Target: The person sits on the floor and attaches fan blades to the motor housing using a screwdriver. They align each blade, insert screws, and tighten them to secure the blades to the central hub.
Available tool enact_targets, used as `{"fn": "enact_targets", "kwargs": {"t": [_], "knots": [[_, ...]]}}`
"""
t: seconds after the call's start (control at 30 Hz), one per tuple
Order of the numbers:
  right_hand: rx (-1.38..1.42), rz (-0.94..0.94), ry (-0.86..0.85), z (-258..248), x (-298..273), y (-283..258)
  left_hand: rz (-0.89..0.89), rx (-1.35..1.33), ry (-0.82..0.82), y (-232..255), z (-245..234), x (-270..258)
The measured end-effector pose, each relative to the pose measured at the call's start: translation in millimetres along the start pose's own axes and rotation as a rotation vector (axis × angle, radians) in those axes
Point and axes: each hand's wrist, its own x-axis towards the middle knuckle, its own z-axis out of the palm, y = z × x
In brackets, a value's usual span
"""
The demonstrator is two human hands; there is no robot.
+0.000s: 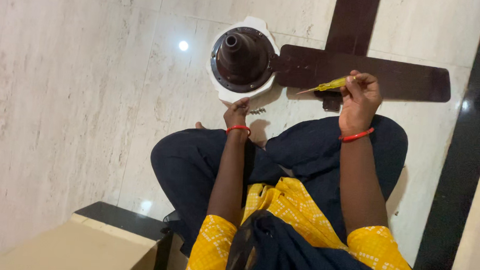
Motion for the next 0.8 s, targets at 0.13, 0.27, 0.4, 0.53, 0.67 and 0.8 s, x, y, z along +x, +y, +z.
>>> {"fn": "enact_targets", "kwargs": {"t": [0.13,0.27,0.4,0.53,0.67,0.8], "knots": [[-0.047,0.031,-0.018,-0.2,-0.2,0.8,0.244,0.403,-0.029,3.3,-5.5,7.3],[-0.082,0.05,0.004,-2.0,0.8,1.4,0.205,1.119,0.135,15.8,4.5,-5.2],[-0.099,0.067,-0.047,5.3,2.2,4.5,-0.015,1.377,0.084,17.8,14.7,-5.7],[-0.127,0.115,-0.077,14.1,1.4,5.5,0.116,1.498,0.065,5.2,10.8,-2.4],[-0.144,0.141,-0.107,13.6,-2.0,5.4,0.259,1.545,0.01,-11.0,7.9,-1.8],[-0.175,0.157,-0.09,12.2,-4.1,4.4,-0.005,1.328,0.064,-3.8,12.4,3.9]]}}
